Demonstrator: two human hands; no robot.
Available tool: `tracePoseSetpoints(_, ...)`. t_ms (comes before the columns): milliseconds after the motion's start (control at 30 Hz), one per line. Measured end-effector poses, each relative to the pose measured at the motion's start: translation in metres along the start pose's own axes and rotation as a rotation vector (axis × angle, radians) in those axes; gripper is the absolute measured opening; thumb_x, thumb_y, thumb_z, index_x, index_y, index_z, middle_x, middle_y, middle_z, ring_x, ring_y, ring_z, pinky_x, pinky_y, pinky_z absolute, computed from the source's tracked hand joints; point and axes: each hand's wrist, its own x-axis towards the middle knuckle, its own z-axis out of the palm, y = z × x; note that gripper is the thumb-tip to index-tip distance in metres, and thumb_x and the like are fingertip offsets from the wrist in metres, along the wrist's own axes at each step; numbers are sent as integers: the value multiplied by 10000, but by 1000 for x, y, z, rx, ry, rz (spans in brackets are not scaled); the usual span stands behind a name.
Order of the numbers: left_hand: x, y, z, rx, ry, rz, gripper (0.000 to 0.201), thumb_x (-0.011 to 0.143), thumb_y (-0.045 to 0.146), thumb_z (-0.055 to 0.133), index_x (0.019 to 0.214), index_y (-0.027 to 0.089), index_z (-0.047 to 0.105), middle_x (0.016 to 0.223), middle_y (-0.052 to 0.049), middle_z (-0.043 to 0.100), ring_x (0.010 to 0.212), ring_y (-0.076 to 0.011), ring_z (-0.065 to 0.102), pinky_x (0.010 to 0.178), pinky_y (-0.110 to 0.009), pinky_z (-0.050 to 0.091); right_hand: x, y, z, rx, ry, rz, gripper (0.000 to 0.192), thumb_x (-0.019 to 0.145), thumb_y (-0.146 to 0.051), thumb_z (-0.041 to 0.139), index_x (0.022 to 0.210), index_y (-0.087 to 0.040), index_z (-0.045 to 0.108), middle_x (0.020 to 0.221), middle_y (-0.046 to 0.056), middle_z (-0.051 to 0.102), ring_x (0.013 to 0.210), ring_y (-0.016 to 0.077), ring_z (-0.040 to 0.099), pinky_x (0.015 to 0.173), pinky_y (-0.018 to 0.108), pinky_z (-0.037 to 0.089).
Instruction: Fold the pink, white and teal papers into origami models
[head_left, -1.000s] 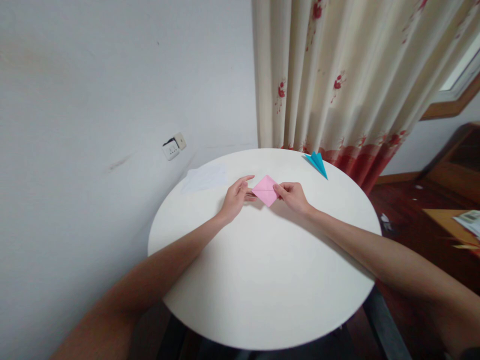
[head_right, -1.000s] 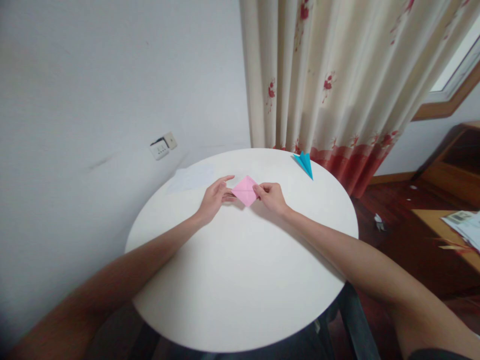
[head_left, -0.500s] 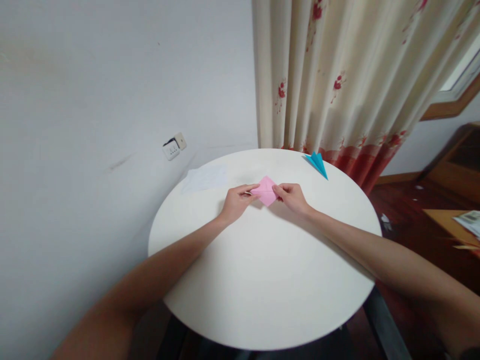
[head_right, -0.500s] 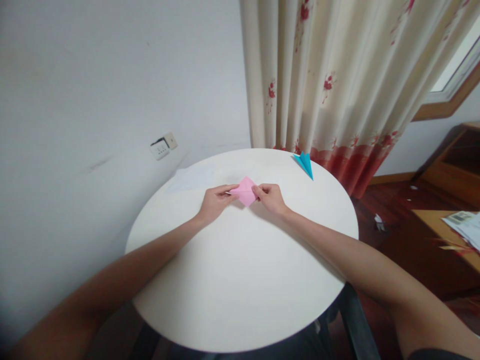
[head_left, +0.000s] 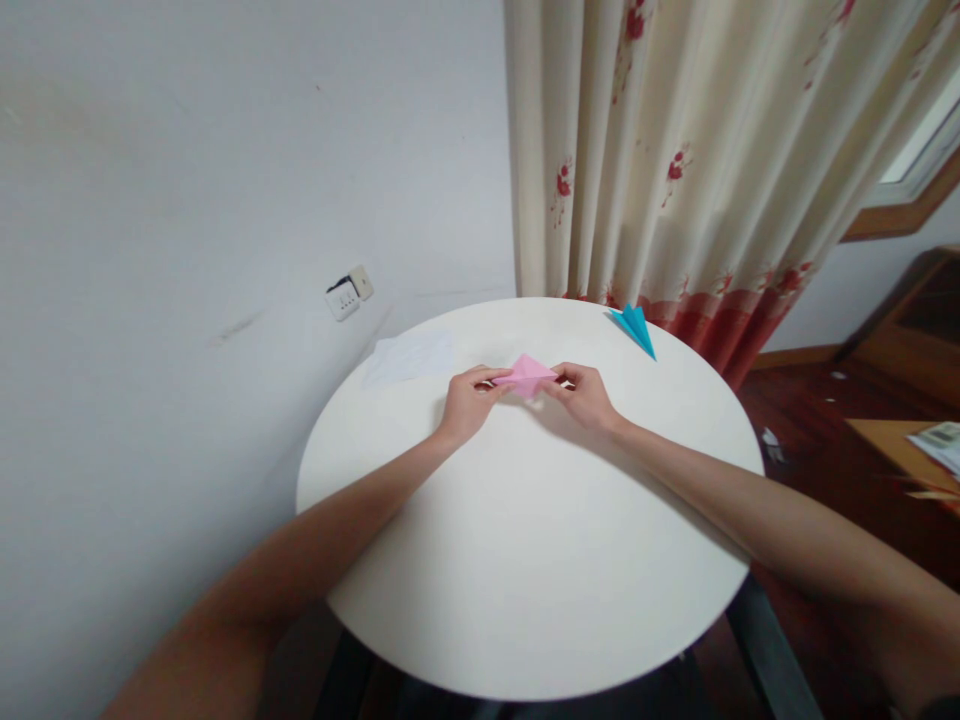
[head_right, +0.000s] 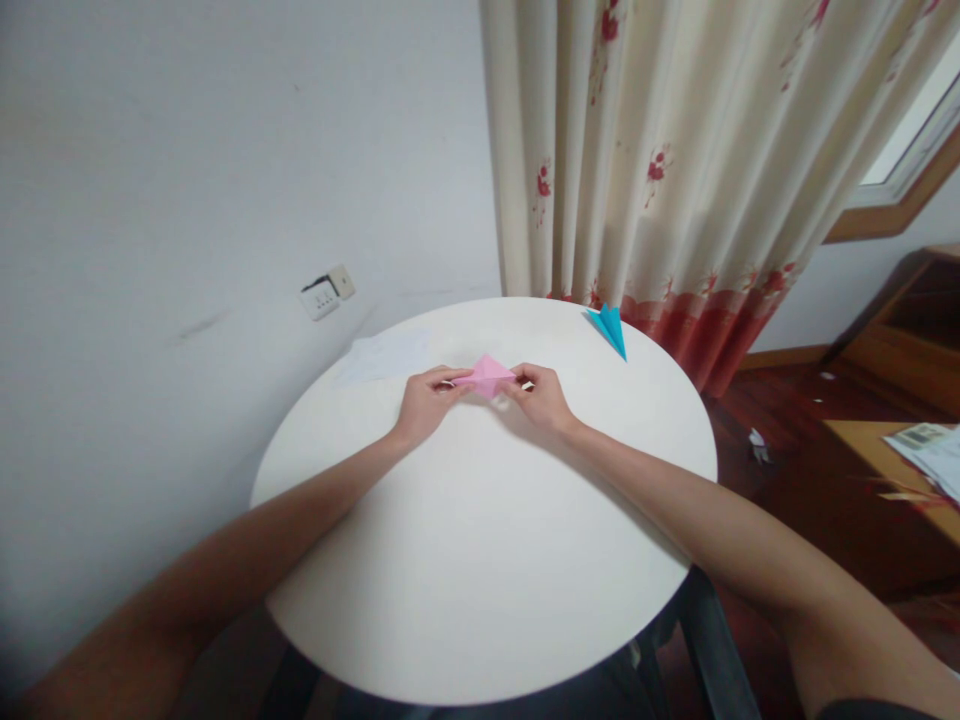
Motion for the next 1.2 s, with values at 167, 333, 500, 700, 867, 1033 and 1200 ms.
tracePoseSetpoints(167, 0, 0, -1, 31, 6, 32, 230, 735, 383, 791, 876, 201, 798, 803, -40, 665, 744, -166, 592, 678, -282, 462, -1, 1, -1, -3, 11, -11, 249, 747, -416, 707, 780, -171, 736, 738, 38, 715, 660, 165, 575, 629, 284, 429)
tracePoseSetpoints(333, 0, 0, 0, 9, 0, 69, 202, 747, 387, 780, 818, 198, 788, 886, -53, 643, 843, -177, 596, 711, -278, 464, -2, -5, -1, 8, 28, -34, 276, 746, -442, 731, 729, -167, 709, 700, 37, 687, 642, 159, 550, 617, 288, 422)
tracePoseSetpoints(500, 0, -4, 4, -130, -90, -67, 290, 759, 450, 751, 785, 161, 748, 820, -57, 714, 788, -186, 634, 757, -302, 480, -2, -9, -1, 10, 81, -54, 270, 724, -420, 757, 766, -178, 645, 731, 13, 643, 670, 146, 547, 627, 271, 434)
tracePoseSetpoints(700, -3, -2, 5, -190, -148, -159, 408, 712, 521, 785, 866, 145, 747, 861, -78, 749, 791, -206, 676, 729, -289, 498, -3, -3, 0, -39, -42, -40, 267, 786, -417, 678, 677, -175, 655, 665, 12, 641, 631, 145, 535, 618, 275, 422)
tracePoseSetpoints(867, -7, 3, 4, -140, -272, -156, 438, 742, 513, 771, 951, 128, 784, 929, -99, 774, 834, -238, 701, 736, -300, 518, -6, -2, 4, 0, -83, -28, 267, 778, -397, 677, 639, -171, 645, 631, 8, 623, 597, 135, 515, 570, 261, 393)
tracePoseSetpoints(1033, -10, 4, 4, -165, -401, -208, 437, 754, 505, 764, 937, 110, 789, 899, -112, 775, 817, -249, 712, 714, -316, 532, -11, -7, 7, 26, -151, -9, 211, 778, -355, 662, 690, -164, 681, 684, 22, 666, 619, 137, 542, 597, 258, 418)
tracePoseSetpoints(1200, -11, 1, 6, -175, -431, -259, 417, 716, 486, 797, 890, 108, 784, 870, -100, 771, 739, -210, 688, 644, -278, 496, -13, -13, 9, 78, -140, 11, 210, 787, -334, 637, 695, -154, 696, 676, 19, 656, 627, 140, 541, 591, 257, 411)
